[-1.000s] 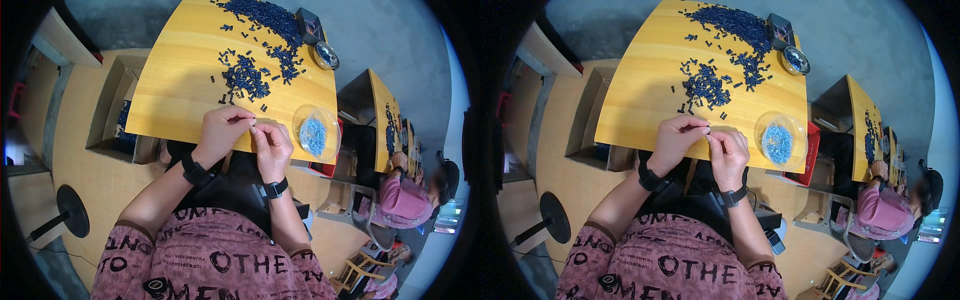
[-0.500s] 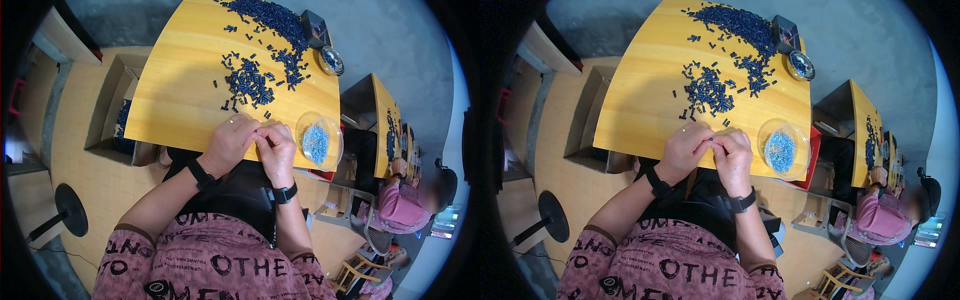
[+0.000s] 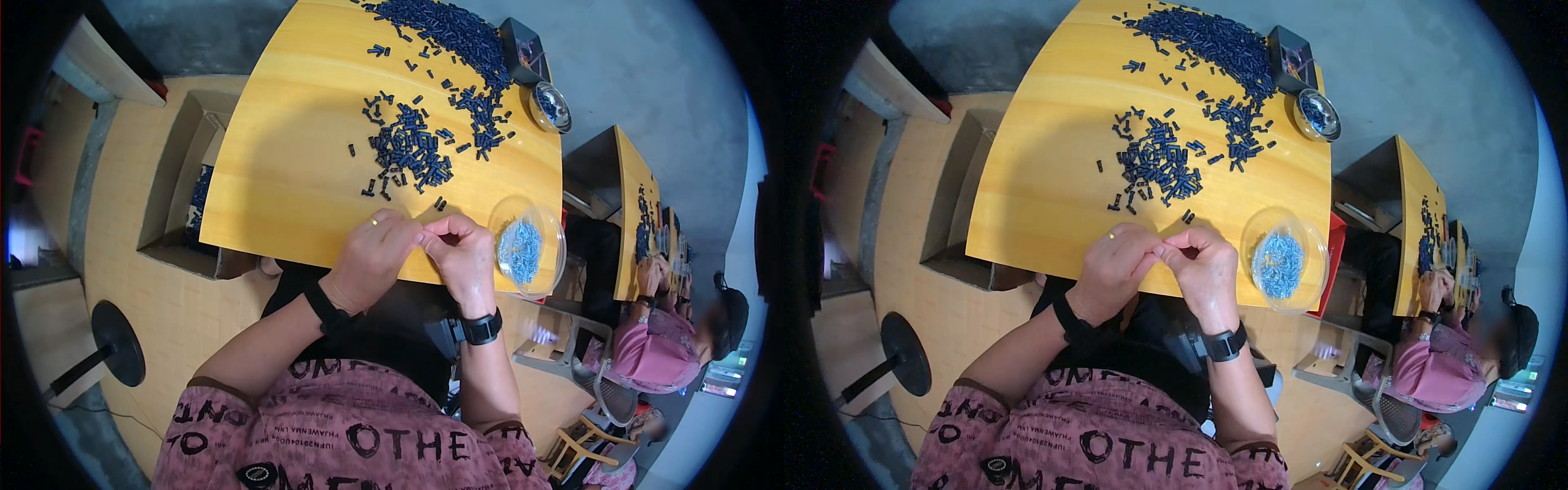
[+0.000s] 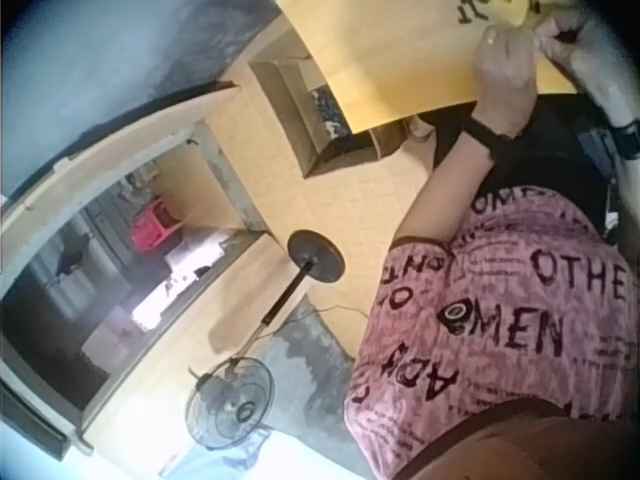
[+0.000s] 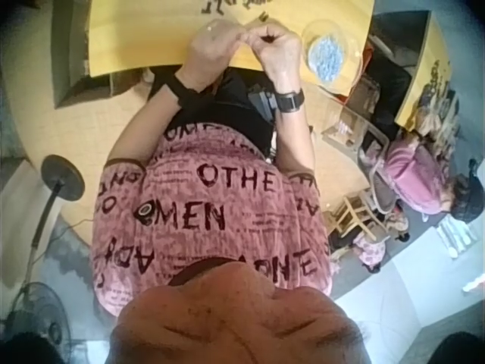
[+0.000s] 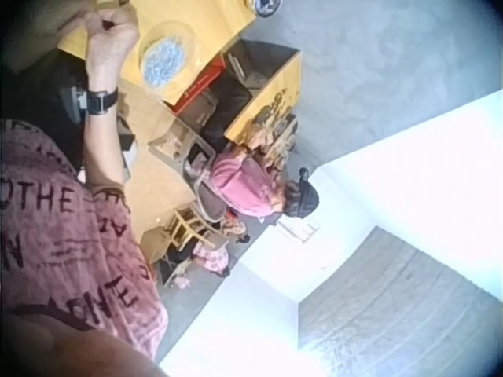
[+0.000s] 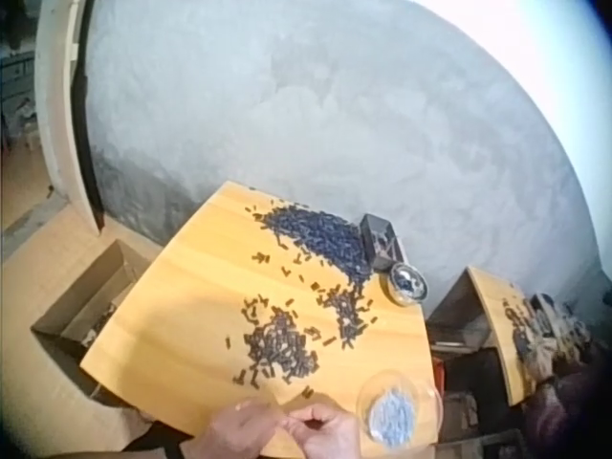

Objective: Assembling small blue plastic components into black plastic connectors.

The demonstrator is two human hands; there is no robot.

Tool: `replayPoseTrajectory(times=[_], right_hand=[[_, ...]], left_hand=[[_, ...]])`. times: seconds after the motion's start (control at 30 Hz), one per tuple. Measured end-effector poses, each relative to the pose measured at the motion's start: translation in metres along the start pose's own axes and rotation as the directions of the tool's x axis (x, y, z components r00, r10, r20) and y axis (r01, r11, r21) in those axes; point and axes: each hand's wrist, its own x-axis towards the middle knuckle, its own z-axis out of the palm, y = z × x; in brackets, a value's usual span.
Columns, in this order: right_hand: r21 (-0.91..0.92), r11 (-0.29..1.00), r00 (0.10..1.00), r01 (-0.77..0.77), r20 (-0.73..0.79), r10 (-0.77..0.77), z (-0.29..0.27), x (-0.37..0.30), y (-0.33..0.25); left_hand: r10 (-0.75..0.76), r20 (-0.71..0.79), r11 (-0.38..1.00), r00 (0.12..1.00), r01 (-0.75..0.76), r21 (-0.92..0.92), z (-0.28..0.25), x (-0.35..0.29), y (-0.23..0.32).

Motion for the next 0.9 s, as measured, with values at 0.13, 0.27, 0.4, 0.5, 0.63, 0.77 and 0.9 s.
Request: replayPoseTrajectory(times=[0.13,0.27,0.4,0.5,0.63,0.77,0.9], right_hand=[[-0.079,0.997,1.0,0.021,0.009,-0.02,-0.001,0.002,0.002],[-0.034,0.999,0.999,-0.009,0.035,0.01,0.0,0.005,0.001],[-0.028,0.999,0.999,-0.019,0.048,0.021,0.0,0.009,0.001],[-0.045,0.998,0.997,0.035,0.064,-0.032,0.0,0.011,0.006],[-0.108,0.985,0.991,0.134,0.041,-0.131,0.002,0.011,0.011],[-0.061,0.997,0.998,0.039,0.049,-0.036,0.002,0.009,0.012],[0.102,0.992,0.987,-0.073,0.151,0.057,-0.007,0.009,0.007]], left_hand=[[-0.018,0.021,0.999,1.0,0.019,-0.034,0.001,-0.001,-0.003],[-0.035,0.024,0.998,0.999,0.036,-0.055,0.001,-0.001,-0.003],[-0.043,0.053,0.999,0.998,0.044,-0.031,0.0,0.0,-0.003],[-0.022,0.054,1.0,0.998,0.022,-0.015,0.001,0.001,-0.004],[-0.01,0.047,1.0,0.999,0.01,-0.02,0.001,0.002,-0.002],[0.01,0.019,1.0,1.0,-0.01,0.022,0.003,-0.004,-0.001],[-0.064,0.016,0.998,0.998,0.064,-0.004,0.002,-0.002,0.0]])
